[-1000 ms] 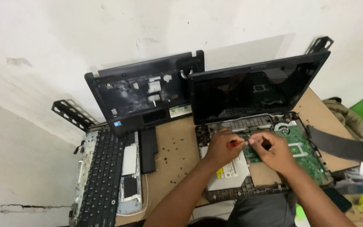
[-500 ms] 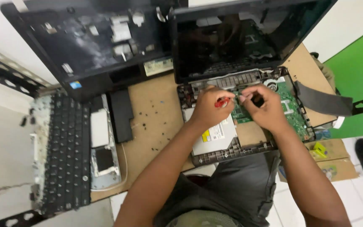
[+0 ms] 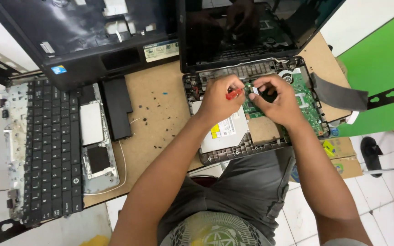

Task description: Removing internal screws and disconnecting ribbon cables from a laptop motherboard during disassembly.

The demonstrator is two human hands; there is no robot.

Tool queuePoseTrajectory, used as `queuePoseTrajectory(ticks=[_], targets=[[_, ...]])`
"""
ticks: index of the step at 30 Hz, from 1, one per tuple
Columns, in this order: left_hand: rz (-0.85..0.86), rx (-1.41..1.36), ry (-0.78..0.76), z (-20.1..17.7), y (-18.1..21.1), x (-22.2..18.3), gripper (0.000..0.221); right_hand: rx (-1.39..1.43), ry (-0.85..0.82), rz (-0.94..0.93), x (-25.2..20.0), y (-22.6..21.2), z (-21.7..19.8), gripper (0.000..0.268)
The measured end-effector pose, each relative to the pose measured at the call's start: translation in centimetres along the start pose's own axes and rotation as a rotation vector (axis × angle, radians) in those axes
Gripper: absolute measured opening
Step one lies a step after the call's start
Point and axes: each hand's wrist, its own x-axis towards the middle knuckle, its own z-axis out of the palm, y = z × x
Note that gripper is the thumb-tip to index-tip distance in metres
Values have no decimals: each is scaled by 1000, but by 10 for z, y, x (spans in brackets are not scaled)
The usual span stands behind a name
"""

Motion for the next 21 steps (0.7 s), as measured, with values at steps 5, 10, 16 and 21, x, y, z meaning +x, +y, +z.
queuePoseTrajectory(ticks=[5,10,16,21], targets=[[26,-12,-19,-7,9,0,3,2,-14,41,0,-4,0,26],[29,43,-65,-3,7,2,5,42,19,102,-1,1,2,22],[-26,-9,-44,-5,17,1,5,90,30,126,-1,-2,2,18],[-75,-92,-12,-10,26,2,6,106,68,104,0,-4,1,16]])
